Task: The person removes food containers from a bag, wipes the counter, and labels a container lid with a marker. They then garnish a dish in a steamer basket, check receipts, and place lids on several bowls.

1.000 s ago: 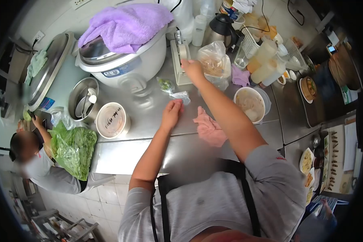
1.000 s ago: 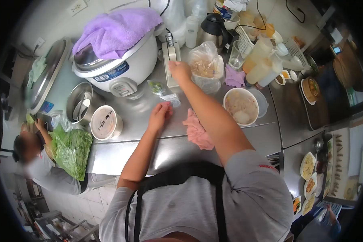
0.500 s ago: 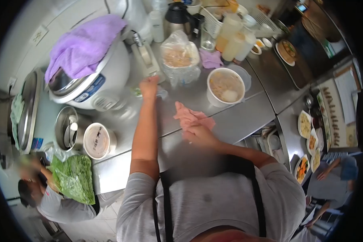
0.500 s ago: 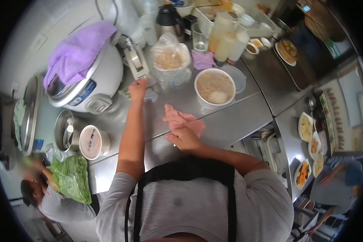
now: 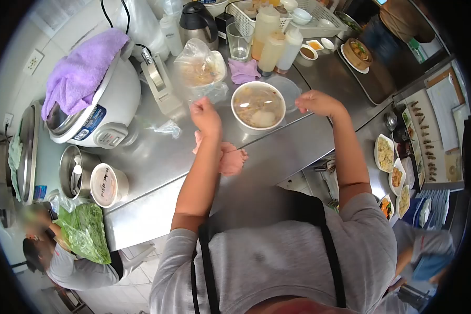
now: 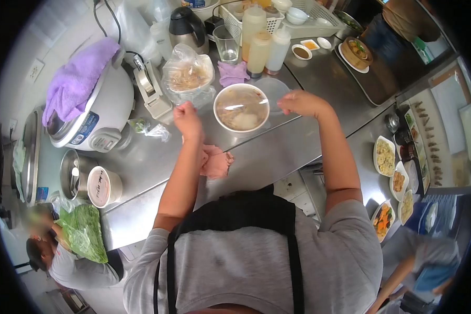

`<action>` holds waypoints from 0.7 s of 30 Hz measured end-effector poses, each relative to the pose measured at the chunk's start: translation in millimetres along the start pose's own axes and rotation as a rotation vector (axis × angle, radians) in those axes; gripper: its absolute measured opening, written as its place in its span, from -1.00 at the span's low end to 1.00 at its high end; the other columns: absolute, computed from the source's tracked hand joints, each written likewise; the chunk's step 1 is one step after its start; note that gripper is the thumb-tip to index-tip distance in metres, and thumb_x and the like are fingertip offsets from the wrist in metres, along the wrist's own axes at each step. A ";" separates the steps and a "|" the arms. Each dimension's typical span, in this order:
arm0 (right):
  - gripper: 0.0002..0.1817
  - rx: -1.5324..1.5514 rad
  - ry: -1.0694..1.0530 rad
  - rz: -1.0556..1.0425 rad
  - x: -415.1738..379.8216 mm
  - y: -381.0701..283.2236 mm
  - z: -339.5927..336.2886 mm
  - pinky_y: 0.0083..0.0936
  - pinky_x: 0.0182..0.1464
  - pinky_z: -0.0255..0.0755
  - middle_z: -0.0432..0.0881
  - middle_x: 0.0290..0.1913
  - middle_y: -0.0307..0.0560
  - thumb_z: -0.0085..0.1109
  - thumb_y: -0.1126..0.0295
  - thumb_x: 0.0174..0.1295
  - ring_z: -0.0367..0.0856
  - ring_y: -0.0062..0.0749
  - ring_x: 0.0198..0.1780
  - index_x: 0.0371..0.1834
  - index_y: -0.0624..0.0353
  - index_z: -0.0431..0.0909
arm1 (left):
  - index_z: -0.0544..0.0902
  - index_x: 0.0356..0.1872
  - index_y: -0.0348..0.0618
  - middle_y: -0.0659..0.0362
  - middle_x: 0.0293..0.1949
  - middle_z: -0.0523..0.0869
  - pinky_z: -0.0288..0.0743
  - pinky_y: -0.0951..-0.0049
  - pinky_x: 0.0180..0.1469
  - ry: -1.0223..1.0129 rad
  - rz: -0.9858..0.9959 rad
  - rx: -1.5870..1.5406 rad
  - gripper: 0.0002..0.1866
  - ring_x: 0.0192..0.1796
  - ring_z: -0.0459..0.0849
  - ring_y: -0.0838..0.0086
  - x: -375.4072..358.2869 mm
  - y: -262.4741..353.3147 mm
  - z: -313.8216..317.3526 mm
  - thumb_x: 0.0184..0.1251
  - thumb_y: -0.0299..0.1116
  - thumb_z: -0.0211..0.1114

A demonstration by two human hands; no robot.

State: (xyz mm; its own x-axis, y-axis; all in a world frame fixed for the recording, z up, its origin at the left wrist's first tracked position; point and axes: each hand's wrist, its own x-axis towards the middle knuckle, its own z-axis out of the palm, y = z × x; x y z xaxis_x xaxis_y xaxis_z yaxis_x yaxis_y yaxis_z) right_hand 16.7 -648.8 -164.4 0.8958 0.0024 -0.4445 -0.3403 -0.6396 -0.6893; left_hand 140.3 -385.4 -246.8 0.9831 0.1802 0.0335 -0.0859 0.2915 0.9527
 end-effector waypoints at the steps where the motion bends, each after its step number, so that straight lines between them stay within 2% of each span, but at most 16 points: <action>1: -0.64 -0.014 -0.040 0.047 10.5 18.1 -0.3 -0.68 -0.49 0.28 0.48 -0.56 -0.30 -0.02 0.07 0.07 0.37 -0.65 -0.53 -0.43 0.18 0.52 | 0.37 -0.50 -0.20 0.26 -0.58 0.44 0.26 0.64 -0.45 -0.009 -0.069 0.000 -0.90 -0.52 0.37 0.64 -6.2 -10.3 4.0 0.12 -0.43 0.07; 2: -0.64 -0.041 -0.031 0.058 17.3 27.9 5.6 -0.68 -0.52 0.24 0.46 -0.56 -0.33 -0.05 0.06 0.10 0.34 -0.67 -0.54 -0.49 0.15 0.50 | 0.37 -0.48 -0.20 0.25 -0.56 0.46 0.26 0.65 -0.43 -0.018 -0.137 -0.002 -0.90 -0.51 0.38 0.64 -10.5 -19.2 6.9 0.12 -0.42 0.08; 5: -0.68 0.252 -0.059 0.052 37.5 40.0 36.6 -0.75 -0.53 0.17 0.39 -0.65 -0.36 -0.08 0.17 0.14 0.26 -0.72 -0.57 -0.63 0.14 0.43 | 0.37 -0.50 -0.21 0.29 -0.60 0.41 0.21 0.70 -0.55 -0.084 -0.182 0.059 -0.89 -0.57 0.31 0.68 -21.5 -38.1 10.0 0.14 -0.44 0.08; 8: -0.68 0.496 -0.031 0.010 49.3 40.5 54.1 -0.77 -0.57 0.14 0.38 -0.65 -0.35 -0.09 0.17 0.15 0.24 -0.72 -0.60 -0.62 0.15 0.42 | 0.38 -0.48 -0.23 0.30 -0.62 0.41 0.26 0.68 -0.54 -0.129 -0.361 -0.013 -0.88 -0.59 0.32 0.67 -27.8 -43.4 16.2 0.13 -0.43 0.10; 11: -0.68 0.530 0.027 0.104 54.9 46.4 67.8 -0.80 -0.59 0.12 0.36 -0.65 -0.34 -0.07 0.16 0.14 0.23 -0.72 -0.62 -0.58 0.18 0.44 | 0.38 -0.41 -0.25 0.25 -0.55 0.44 0.32 0.63 -0.44 -0.173 -0.408 0.006 -0.88 -0.52 0.38 0.62 -29.2 -41.5 14.2 0.12 -0.42 0.11; 14: -0.68 0.453 0.082 0.252 47.9 39.4 68.7 -0.67 -0.55 0.24 0.46 -0.60 -0.28 -0.08 0.16 0.15 0.37 -0.58 -0.58 -0.49 0.21 0.47 | 0.38 -0.28 -0.29 0.18 -0.42 0.47 0.34 0.59 -0.33 -0.145 -0.210 0.430 -0.83 -0.40 0.41 0.58 -22.9 -53.3 6.9 0.13 -0.44 0.08; 17: -0.56 -0.062 0.534 0.055 39.5 50.8 77.0 -0.51 -0.15 0.32 0.51 -0.19 0.01 -0.10 0.12 0.16 0.47 -0.31 -0.14 -0.10 0.29 0.38 | 0.34 -0.15 -0.30 0.15 -0.30 0.44 0.32 0.59 -0.24 -0.082 0.017 0.432 -0.75 -0.29 0.40 0.55 -14.1 -47.0 -6.1 0.14 -0.48 0.05; 18: -0.51 0.229 0.596 -0.089 35.1 51.0 83.7 -0.47 -0.04 0.21 0.40 -0.07 0.02 -0.17 0.09 0.17 0.35 -0.30 -0.02 0.00 0.28 0.26 | 0.30 -0.03 -0.29 0.14 -0.18 0.44 0.27 0.55 -0.09 -0.011 0.054 0.328 -0.68 -0.14 0.40 0.50 -15.9 -44.7 -6.8 0.22 -0.36 -0.04; 20: -0.37 0.813 0.691 -0.380 23.4 30.8 103.2 -0.41 0.19 -0.02 0.18 0.19 0.04 -0.32 0.02 0.21 0.12 -0.28 0.22 0.21 0.26 0.00 | 0.23 0.06 -0.26 0.09 -0.02 0.35 0.16 0.50 0.07 -0.204 -0.039 0.071 -0.58 0.02 0.31 0.44 -29.4 -30.8 -6.6 0.27 -0.20 -0.13; 21: -0.34 0.960 0.598 -0.466 25.6 23.2 113.4 -0.43 0.22 -0.14 0.07 0.23 0.02 -0.38 -0.02 0.21 0.01 -0.30 0.25 0.23 0.26 -0.11 | 0.19 0.10 -0.25 0.07 0.06 0.31 0.11 0.48 0.15 -0.298 -0.090 -0.059 -0.53 0.11 0.27 0.41 -36.7 -25.8 -4.7 0.29 -0.12 -0.17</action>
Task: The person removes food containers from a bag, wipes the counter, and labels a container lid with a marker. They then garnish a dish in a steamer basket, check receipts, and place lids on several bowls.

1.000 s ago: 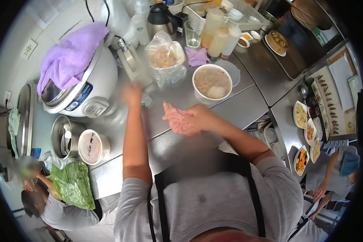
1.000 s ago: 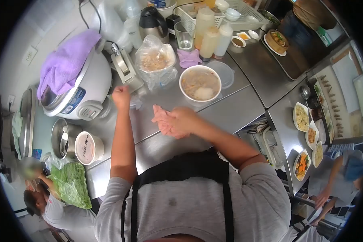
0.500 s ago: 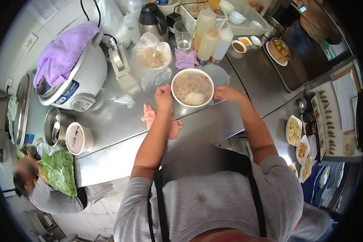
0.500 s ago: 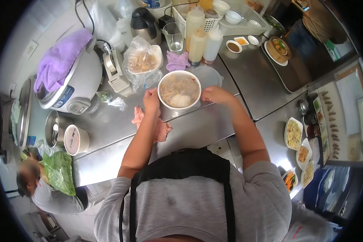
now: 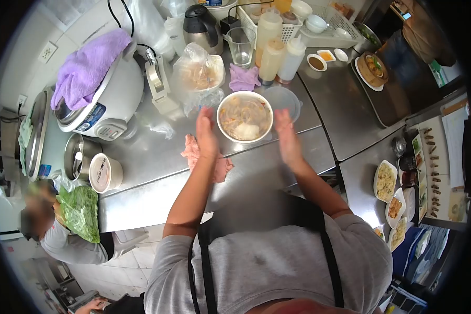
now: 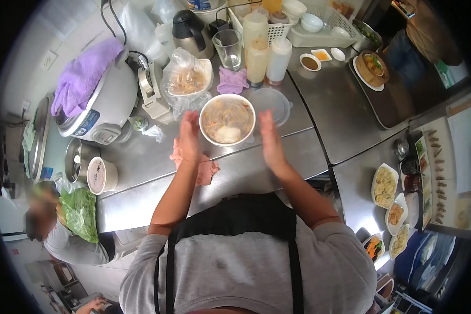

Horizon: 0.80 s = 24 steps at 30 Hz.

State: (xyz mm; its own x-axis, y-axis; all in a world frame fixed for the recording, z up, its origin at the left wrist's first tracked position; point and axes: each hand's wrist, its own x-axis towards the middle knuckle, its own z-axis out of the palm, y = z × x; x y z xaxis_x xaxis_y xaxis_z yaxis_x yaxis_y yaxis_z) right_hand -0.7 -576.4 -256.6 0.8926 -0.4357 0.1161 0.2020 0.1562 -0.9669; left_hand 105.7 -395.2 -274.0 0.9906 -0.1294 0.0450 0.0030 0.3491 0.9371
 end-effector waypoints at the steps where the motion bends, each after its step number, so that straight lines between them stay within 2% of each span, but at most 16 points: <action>1: -0.29 0.172 -0.069 0.006 -4.1 5.1 13.4 -0.45 0.25 -0.27 -0.04 0.27 -0.01 -0.43 -0.06 0.20 -0.11 -0.32 0.29 0.25 0.26 -0.22 | 0.17 0.13 -0.23 0.07 0.09 0.29 0.05 0.45 0.19 -0.082 -0.075 -0.077 -0.49 0.15 0.22 0.38 -6.6 1.0 10.9 0.29 -0.07 -0.25; 2: -0.25 0.344 -0.137 0.013 -8.3 -1.1 34.0 -0.46 0.28 -0.39 -0.15 0.31 -0.04 -0.49 -0.10 0.20 -0.23 -0.35 0.32 0.27 0.25 -0.33 | 0.15 0.15 -0.21 0.08 0.12 0.26 -0.02 0.42 0.24 -0.163 -0.150 -0.154 -0.45 0.19 0.18 0.36 -13.9 -1.1 20.9 0.30 -0.01 -0.34; 3: -0.23 0.307 -0.043 0.058 -12.4 -13.9 49.9 -0.49 0.28 -0.47 -0.18 0.32 -0.07 -0.57 -0.13 0.19 -0.27 -0.36 0.33 0.26 0.28 -0.33 | 0.10 0.17 -0.22 0.08 0.14 0.22 -0.05 0.42 0.24 -0.194 -0.133 -0.169 -0.42 0.21 0.14 0.36 -18.4 -5.4 21.8 0.28 0.01 -0.32; 5: -0.26 0.345 -0.018 0.128 -3.3 -1.6 47.0 -0.48 0.28 -0.42 -0.09 0.30 -0.07 -0.56 -0.12 0.19 -0.20 -0.40 0.32 0.26 0.26 -0.24 | 0.00 0.21 -0.24 0.10 0.18 0.14 -0.13 0.43 0.25 -0.252 -0.086 -0.198 -0.36 0.24 0.06 0.35 -24.7 -6.3 19.8 0.26 0.05 -0.28; 9: -0.32 0.239 -0.097 0.421 27.2 4.0 36.0 -0.52 0.27 -0.32 0.08 0.24 -0.01 -0.52 -0.09 0.21 -0.08 -0.40 0.29 0.19 0.27 0.06 | 0.03 0.20 -0.19 0.10 0.21 0.10 -0.16 0.42 0.26 -0.192 -0.136 -0.109 -0.42 0.25 0.05 0.37 -49.5 24.6 24.8 0.29 0.01 -0.34; 11: -0.42 -0.075 -0.138 0.637 56.6 -7.8 29.7 -0.50 0.19 -0.02 0.39 0.03 0.00 -0.42 -0.04 0.22 0.23 -0.39 0.14 0.02 0.22 0.33 | 0.01 0.20 -0.21 0.07 0.21 0.09 -0.17 0.36 0.26 -0.217 -0.171 -0.132 -0.38 0.25 0.04 0.33 -57.5 11.3 -4.9 0.26 0.05 -0.30; 13: -0.55 -0.656 -0.101 -0.029 83.6 -40.2 49.3 -0.50 -0.01 0.23 0.53 -0.20 -0.06 -0.22 0.08 0.19 0.43 -0.40 -0.10 -0.10 0.24 0.41 | -0.01 0.20 -0.23 0.05 0.21 0.07 -0.17 0.30 0.25 -0.252 -0.199 -0.164 -0.33 0.25 0.04 0.28 -54.7 5.8 -27.4 0.24 0.09 -0.27; 15: -0.64 -0.672 0.015 -0.311 93.7 -61.5 111.0 -0.53 -0.21 0.32 0.55 -0.35 -0.10 -0.08 0.19 0.14 0.46 -0.45 -0.30 -0.20 0.30 0.45 | 0.01 0.20 -0.24 0.04 0.20 0.09 -0.09 0.31 0.22 -0.165 -0.243 -0.177 -0.34 0.23 0.09 0.30 -50.0 24.3 -44.9 0.24 0.07 -0.26; 16: -0.62 -0.572 -0.150 -0.138 109.4 -45.8 137.1 -0.53 -0.24 0.32 0.52 -0.33 -0.13 -0.06 0.16 0.12 0.44 -0.46 -0.29 -0.19 0.26 0.46 | 0.02 0.19 -0.25 0.04 0.20 0.11 -0.04 0.32 0.21 -0.123 -0.266 -0.183 -0.35 0.22 0.12 0.30 -47.1 33.7 -55.5 0.25 0.07 -0.25; 17: -0.61 -0.468 -0.311 0.036 122.5 -25.9 164.5 -0.53 -0.28 0.32 0.49 -0.30 -0.16 -0.05 0.12 0.11 0.42 -0.47 -0.27 -0.18 0.21 0.47 | 0.10 0.16 -0.23 0.05 0.16 0.19 0.13 0.35 0.11 -0.105 -0.208 -0.153 -0.39 0.13 0.26 0.34 -43.1 40.0 -67.1 0.25 0.04 -0.22; 18: -0.57 -0.376 -0.327 0.214 122.2 -16.0 200.7 -0.54 -0.31 0.31 0.50 -0.32 -0.17 0.00 0.07 0.06 0.43 -0.48 -0.32 -0.22 0.23 0.48 | 0.13 0.15 -0.22 0.06 0.14 0.21 0.16 0.35 0.09 -0.085 -0.198 -0.172 -0.41 0.10 0.29 0.35 -40.3 46.0 -79.6 0.25 0.03 -0.21; 19: -0.53 -0.594 -0.396 0.121 144.5 24.3 224.8 -0.40 -0.18 0.33 0.55 -0.28 0.10 -0.06 0.05 0.06 0.52 -0.20 -0.26 -0.20 0.28 0.48 | 0.15 0.14 -0.22 0.07 0.12 0.23 0.20 0.35 0.06 -0.067 -0.187 -0.192 -0.42 0.07 0.32 0.36 -38.3 52.1 -92.1 0.25 0.02 -0.20; 21: -0.48 -0.792 -0.372 0.168 153.4 46.2 266.3 -0.32 -0.12 0.30 0.54 -0.26 0.12 -0.12 0.00 0.05 0.50 -0.08 -0.18 -0.20 0.29 0.48 | 0.26 0.07 -0.17 0.11 0.02 0.34 0.29 0.39 -0.07 0.021 -0.174 -0.159 -0.50 -0.06 0.43 0.40 -35.9 62.7 -115.8 0.25 -0.02 -0.17; 24: -0.50 -1.022 -0.108 0.266 158.8 77.6 302.3 -0.27 -0.10 0.30 0.54 -0.30 0.16 -0.11 0.01 0.05 0.50 -0.03 -0.16 -0.27 0.28 0.52 | 0.32 0.01 -0.15 0.16 -0.06 0.40 0.30 0.45 -0.13 0.073 -0.218 -0.131 -0.55 -0.12 0.45 0.43 -36.2 73.4 -151.1 0.24 -0.04 -0.15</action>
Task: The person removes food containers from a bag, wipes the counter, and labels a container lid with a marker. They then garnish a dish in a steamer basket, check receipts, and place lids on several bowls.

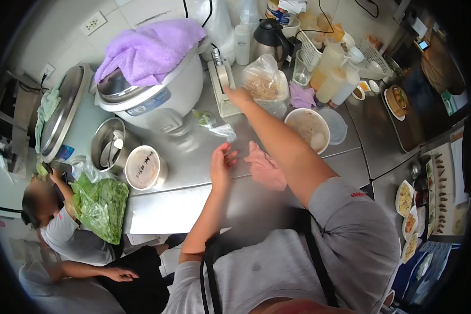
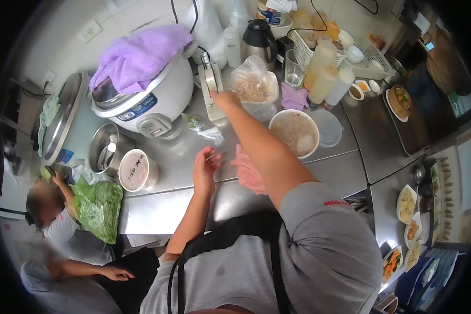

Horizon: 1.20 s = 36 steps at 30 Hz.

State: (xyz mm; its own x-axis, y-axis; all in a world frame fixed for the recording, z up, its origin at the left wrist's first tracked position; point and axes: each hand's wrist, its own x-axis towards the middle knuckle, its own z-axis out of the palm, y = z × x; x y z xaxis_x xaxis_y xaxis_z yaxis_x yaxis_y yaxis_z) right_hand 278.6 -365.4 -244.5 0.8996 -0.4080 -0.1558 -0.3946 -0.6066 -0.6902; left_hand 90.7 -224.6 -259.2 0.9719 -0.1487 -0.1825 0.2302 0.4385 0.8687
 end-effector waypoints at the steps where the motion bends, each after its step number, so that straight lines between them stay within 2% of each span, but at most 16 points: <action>1: -0.53 -0.052 0.074 -0.030 -4.9 -7.1 1.3 -0.26 -0.16 0.33 0.55 -0.40 0.15 -0.08 0.02 0.02 0.51 -0.03 -0.24 -0.43 0.28 0.55 | 0.37 -0.08 -0.12 0.21 -0.18 0.46 0.29 0.49 -0.18 0.046 -0.011 -0.022 -0.61 -0.19 0.47 0.48 -0.1 5.8 -4.5 0.23 -0.06 -0.12; 4: -0.59 0.078 0.161 -0.274 -31.8 -21.8 -19.9 -0.26 -0.27 0.33 0.54 -0.47 0.10 -0.06 0.06 0.01 0.49 0.00 -0.33 -0.53 0.24 0.54 | 0.41 -0.14 -0.10 0.25 -0.29 0.50 0.30 0.52 -0.23 0.093 -0.094 0.008 -0.64 -0.27 0.49 0.53 17.4 14.3 -18.7 0.22 -0.07 -0.10; 7: -0.67 0.352 0.067 -0.590 -121.1 -4.6 -47.6 -0.27 -0.47 0.20 0.44 -0.62 0.08 -0.03 0.22 0.05 0.39 -0.03 -0.50 -0.68 0.29 0.40 | 0.45 -0.22 -0.09 0.29 -0.40 0.51 0.30 0.55 -0.30 0.054 -0.152 0.044 -0.68 -0.34 0.50 0.57 52.9 26.2 -16.7 0.21 -0.09 -0.07; 8: -0.73 0.486 -0.008 -0.572 -159.3 10.3 -52.3 -0.29 -0.44 0.20 0.38 -0.63 0.11 0.00 0.31 0.04 0.35 -0.07 -0.52 -0.67 0.28 0.38 | 0.45 -0.22 -0.10 0.29 -0.41 0.51 0.30 0.59 -0.34 0.027 -0.165 0.061 -0.68 -0.37 0.49 0.59 68.5 26.6 -13.7 0.21 -0.09 -0.06; 9: -0.79 0.399 -0.043 -0.575 -199.8 16.7 -69.3 -0.31 -0.41 0.20 0.33 -0.64 0.10 0.02 0.38 0.02 0.32 -0.12 -0.53 -0.67 0.26 0.36 | 0.45 -0.21 -0.11 0.29 -0.42 0.51 0.31 0.62 -0.38 -0.002 -0.176 0.077 -0.68 -0.40 0.48 0.61 85.5 27.3 -9.2 0.21 -0.09 -0.05; 10: -0.78 0.271 0.097 -0.751 -213.5 52.1 -52.0 -0.34 -0.37 0.20 0.31 -0.64 0.04 0.05 0.42 -0.01 0.31 -0.15 -0.52 -0.70 0.26 0.32 | 0.47 -0.25 -0.12 0.29 -0.45 0.52 0.31 0.61 -0.41 0.009 -0.186 0.128 -0.68 -0.44 0.48 0.60 101.1 30.7 -0.5 0.19 -0.09 -0.03; 12: -0.76 0.420 -0.080 -0.604 -255.9 64.8 -62.8 -0.37 -0.29 0.22 0.33 -0.63 0.03 0.07 0.42 -0.02 0.32 -0.14 -0.50 -0.71 0.27 0.29 | 0.50 -0.31 -0.12 0.30 -0.51 0.52 0.32 0.60 -0.47 0.029 -0.217 0.233 -0.68 -0.51 0.48 0.60 125.2 33.2 18.8 0.15 -0.07 0.02; 15: -0.77 0.334 -0.102 -0.532 -255.2 85.5 -57.6 -0.37 -0.27 0.23 0.35 -0.61 0.04 0.08 0.42 -0.06 0.33 -0.13 -0.49 -0.72 0.28 0.30 | 0.53 -0.54 -0.13 0.28 -0.64 0.52 0.34 0.49 -0.51 0.007 0.008 0.493 -0.74 -0.57 0.49 0.53 168.2 -1.7 19.4 0.06 -0.14 0.13; 17: -0.77 0.381 0.005 -0.651 -244.8 86.6 -58.3 -0.36 -0.31 0.24 0.35 -0.60 0.05 0.08 0.40 -0.06 0.34 -0.13 -0.49 -0.71 0.28 0.31 | 0.54 -0.58 -0.31 0.03 -0.60 0.59 0.40 0.35 -0.44 0.104 0.316 0.996 -0.68 -0.55 0.55 0.29 170.9 -0.5 17.6 0.02 -0.18 0.16; 19: -0.78 0.394 0.057 -0.710 -232.0 96.5 -61.0 -0.35 -0.36 0.23 0.36 -0.58 0.05 0.06 0.39 -0.05 0.35 -0.13 -0.48 -0.69 0.29 0.33 | 0.53 -0.53 -0.36 -0.07 -0.56 0.58 0.39 0.30 -0.39 0.184 0.456 1.440 -0.71 -0.48 0.56 0.17 150.0 12.9 24.7 -0.03 -0.25 0.17; 22: -0.79 0.314 0.020 -0.658 -218.7 115.3 -82.2 -0.34 -0.41 0.23 0.37 -0.55 0.04 0.03 0.37 -0.02 0.36 -0.13 -0.47 -0.65 0.29 0.36 | 0.50 -0.66 -0.30 0.22 -0.65 0.52 0.33 0.56 -0.50 0.198 0.475 1.238 -0.75 -0.56 0.44 0.61 142.3 10.9 29.4 -0.06 -0.30 0.25; 24: -0.80 0.208 -0.052 -0.523 -233.2 127.3 -134.3 -0.35 -0.40 0.24 0.38 -0.56 0.03 0.00 0.37 0.01 0.36 -0.15 -0.47 -0.63 0.29 0.39 | 0.50 -0.63 -0.28 0.23 -0.65 0.51 0.30 0.57 -0.50 0.133 0.648 0.908 -0.79 -0.56 0.41 0.64 140.3 17.4 64.7 -0.01 -0.33 0.21; 25: -0.80 0.217 0.011 -0.472 -237.2 134.7 -154.7 -0.37 -0.41 0.24 0.37 -0.57 0.01 -0.01 0.38 0.01 0.36 -0.17 -0.49 -0.62 0.29 0.40 | 0.50 -0.62 -0.27 0.23 -0.64 0.51 0.29 0.58 -0.50 0.106 0.726 0.736 -0.81 -0.56 0.39 0.65 141.7 16.0 85.5 0.01 -0.34 0.20; 27: -0.80 0.238 0.088 -0.395 -240.3 154.5 -186.8 -0.42 -0.42 0.25 0.37 -0.58 -0.02 -0.03 0.37 0.04 0.36 -0.23 -0.50 -0.61 0.29 0.42 | 0.49 -0.59 -0.23 0.25 -0.63 0.51 0.25 0.62 -0.53 -0.018 0.736 0.677 -0.86 -0.58 0.36 0.66 148.8 3.2 122.6 0.05 -0.38 0.15; 31: -0.78 0.347 0.043 -0.182 -225.0 214.2 -188.1 -0.51 -0.41 0.26 0.40 -0.57 -0.07 -0.04 0.35 0.08 0.37 -0.39 -0.50 -0.57 0.29 0.42 | 0.49 -0.57 -0.24 0.26 -0.62 0.50 0.25 0.61 -0.54 -0.079 0.309 0.517 -0.83 -0.58 0.36 0.65 128.4 -19.9 163.3 0.08 -0.35 0.14; 36: -0.79 0.476 -0.036 -0.209 -186.6 237.4 -157.1 -0.54 -0.43 0.28 0.46 -0.57 -0.16 0.00 0.33 0.08 0.36 -0.56 -0.51 -0.52 0.27 0.45 | 0.51 -0.44 -0.24 0.16 -0.50 0.57 0.41 0.47 -0.42 -0.252 -0.195 0.429 -0.84 -0.48 0.49 0.49 111.2 -67.8 138.4 0.16 -0.35 0.06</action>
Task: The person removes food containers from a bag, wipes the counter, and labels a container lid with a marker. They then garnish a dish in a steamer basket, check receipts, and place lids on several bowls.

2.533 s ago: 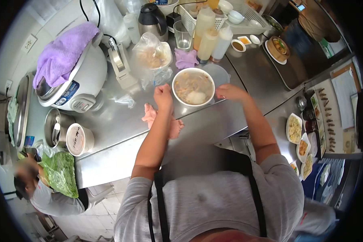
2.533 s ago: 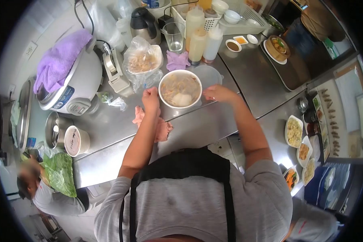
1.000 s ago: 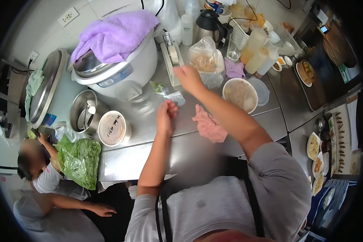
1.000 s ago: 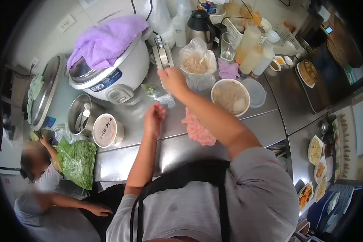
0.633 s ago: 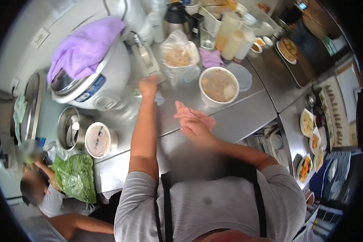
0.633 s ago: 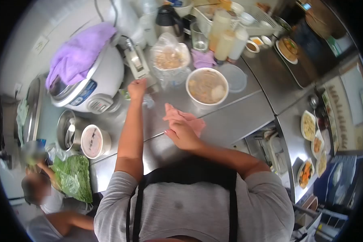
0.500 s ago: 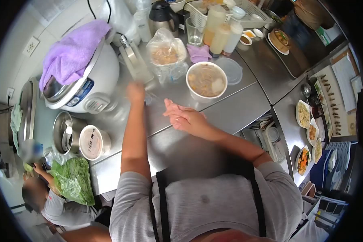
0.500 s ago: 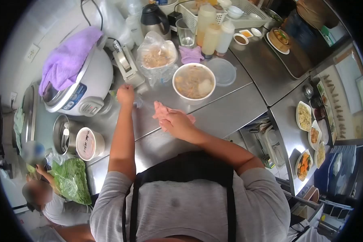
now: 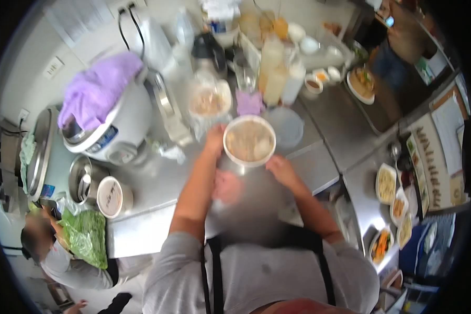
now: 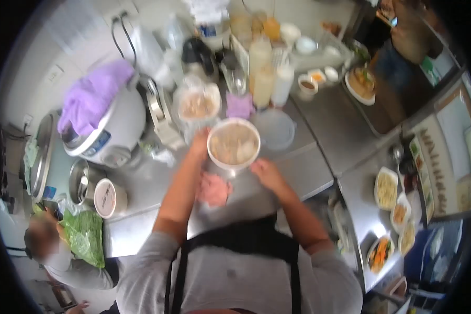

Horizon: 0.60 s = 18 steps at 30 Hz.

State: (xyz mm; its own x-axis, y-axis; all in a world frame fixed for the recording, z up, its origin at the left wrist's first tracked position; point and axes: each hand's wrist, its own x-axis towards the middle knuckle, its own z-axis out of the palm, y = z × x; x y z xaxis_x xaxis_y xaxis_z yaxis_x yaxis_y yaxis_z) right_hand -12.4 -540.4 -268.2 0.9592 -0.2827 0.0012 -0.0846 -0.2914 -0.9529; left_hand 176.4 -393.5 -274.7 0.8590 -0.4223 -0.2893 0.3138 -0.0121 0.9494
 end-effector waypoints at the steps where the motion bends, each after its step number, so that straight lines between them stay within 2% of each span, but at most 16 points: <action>1: -0.78 -0.067 -0.021 -0.051 10.5 0.8 -1.0 -0.54 -0.44 0.29 0.47 -0.57 -0.17 0.01 0.31 0.07 0.37 -0.57 -0.52 -0.51 0.28 0.45 | 0.50 -0.34 -0.25 0.12 -0.42 0.57 0.42 0.46 -0.35 -0.025 -0.064 -0.141 -0.82 -0.39 0.51 0.47 5.0 -11.7 -1.5 0.20 -0.35 0.01; 2: -0.77 -0.137 -0.031 -0.110 17.2 4.9 -1.9 -0.54 -0.45 0.29 0.49 -0.57 -0.19 0.03 0.29 0.06 0.37 -0.59 -0.52 -0.50 0.28 0.45 | 0.49 -0.27 -0.24 0.11 -0.36 0.56 0.42 0.43 -0.29 -0.066 -0.096 -0.269 -0.79 -0.31 0.51 0.44 11.0 -20.0 -1.4 0.22 -0.33 -0.03; 3: -0.74 -0.197 -0.003 -0.120 22.4 13.9 -2.1 -0.53 -0.45 0.31 0.52 -0.58 -0.15 0.10 0.26 0.00 0.42 -0.55 -0.54 -0.46 0.28 0.46 | 0.49 -0.22 -0.27 0.08 -0.29 0.57 0.42 0.43 -0.26 -0.078 -0.081 -0.142 -0.74 -0.29 0.52 0.42 11.2 -20.6 -4.0 0.20 -0.30 0.00; 4: -0.65 -0.213 0.116 -0.091 23.0 22.3 0.0 -0.48 -0.36 0.35 0.54 -0.45 -0.04 0.19 0.22 -0.09 0.49 -0.40 -0.41 -0.36 0.28 0.45 | 0.48 -0.16 -0.33 0.05 -0.22 0.57 0.42 0.46 -0.24 -0.099 -0.014 -0.066 -0.68 -0.25 0.52 0.42 28.7 -47.8 -15.1 0.17 -0.28 0.04; 6: -0.47 -0.460 0.254 -0.213 21.9 25.0 -4.1 -0.39 -0.23 0.35 0.49 -0.26 0.09 0.26 0.17 -0.17 0.48 -0.18 -0.23 -0.19 0.29 0.36 | 0.47 -0.14 -0.36 0.02 -0.21 0.56 0.39 0.49 -0.20 -0.075 0.001 0.388 -0.64 -0.23 0.52 0.44 -15.3 13.3 1.7 0.15 -0.26 0.06; 7: -0.42 -0.448 0.232 -0.255 23.1 15.2 -8.7 -0.36 -0.21 0.34 0.46 -0.23 0.11 0.26 0.16 -0.18 0.46 -0.14 -0.20 -0.15 0.30 0.31 | 0.45 -0.11 -0.35 0.03 -0.23 0.56 0.39 0.49 -0.20 -0.035 -0.023 0.592 -0.63 -0.23 0.52 0.44 -34.1 36.2 10.2 0.15 -0.25 0.05; 9: -0.32 -0.420 0.171 -0.317 18.7 -0.6 -14.0 -0.31 -0.15 0.32 0.41 -0.15 0.15 0.27 0.13 -0.20 0.41 -0.06 -0.13 -0.06 0.30 0.22 | 0.39 -0.04 -0.32 0.03 -0.20 0.54 0.39 0.47 -0.16 0.152 0.029 0.118 -0.61 -0.19 0.52 0.44 -8.2 5.0 2.9 0.17 -0.26 0.03; 10: -0.30 -0.394 0.113 -0.272 22.8 -1.6 -14.3 -0.31 -0.09 0.28 0.39 -0.11 0.16 0.28 0.16 -0.22 0.37 -0.07 -0.07 -0.04 0.31 0.22 | 0.36 -0.01 -0.31 0.03 -0.19 0.53 0.39 0.46 -0.15 0.240 0.054 -0.119 -0.60 -0.17 0.51 0.44 -9.0 3.9 1.5 0.18 -0.26 0.02; 11: -0.28 -0.372 0.054 -0.225 26.5 -2.1 -15.1 -0.30 -0.02 0.24 0.37 -0.06 0.17 0.29 0.18 -0.23 0.34 -0.07 -0.01 -0.01 0.31 0.22 | 0.33 -0.04 -0.22 0.05 -0.08 0.46 0.39 0.37 -0.04 -0.001 0.033 -0.510 -0.67 -0.07 0.48 0.35 -12.8 1.2 -2.5 0.21 -0.28 -0.01; 12: -0.26 -0.351 -0.009 -0.175 29.2 -1.6 -16.8 -0.29 0.04 0.19 0.34 -0.02 0.17 0.30 0.21 -0.25 0.30 -0.08 0.05 0.02 0.32 0.21 | 0.33 -0.03 -0.21 0.06 -0.08 0.46 0.38 0.36 -0.03 -0.060 0.016 -0.458 -0.66 -0.06 0.47 0.35 -14.0 -3.3 -1.2 0.21 -0.29 -0.02; 15: -0.34 -0.491 0.031 -0.379 42.0 9.7 -23.3 -0.29 -0.22 0.36 0.46 -0.20 0.14 0.26 0.13 -0.22 0.48 -0.08 -0.22 -0.06 0.29 0.29 | 0.28 0.04 -0.21 0.07 -0.07 0.46 0.35 0.37 0.03 -0.200 -0.009 -0.356 -0.62 -0.03 0.46 0.36 -43.7 12.8 14.9 0.21 -0.30 -0.03; 16: -0.42 -0.668 -0.270 -0.325 48.3 -2.1 -33.2 -0.29 -0.25 0.37 0.48 -0.25 0.10 0.23 0.13 -0.20 0.49 -0.11 -0.25 -0.13 0.25 0.36 | 0.28 0.04 -0.22 0.07 -0.07 0.46 0.34 0.38 0.03 -0.161 0.009 -0.330 -0.62 -0.03 0.46 0.37 -41.7 5.2 10.2 0.21 -0.31 -0.03; 18: -0.57 -1.012 -0.873 -0.199 84.6 -75.1 -76.6 -0.29 -0.31 0.39 0.54 -0.36 0.04 0.19 0.13 -0.17 0.52 -0.17 -0.33 -0.27 0.18 0.49 | 0.28 0.04 -0.23 0.08 -0.06 0.46 0.33 0.40 0.03 -0.091 0.051 -0.279 -0.61 -0.03 0.46 0.38 -29.8 -16.5 -0.5 0.21 -0.31 -0.03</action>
State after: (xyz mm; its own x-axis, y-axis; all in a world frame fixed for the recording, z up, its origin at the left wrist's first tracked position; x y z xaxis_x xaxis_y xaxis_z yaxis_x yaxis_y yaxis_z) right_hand 54.5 -612.4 -173.3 0.8035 0.4006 -0.4404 0.2772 -0.9064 -0.3188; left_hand 145.9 -380.3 -281.8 0.8408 -0.4957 -0.2175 0.3808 0.2560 0.8885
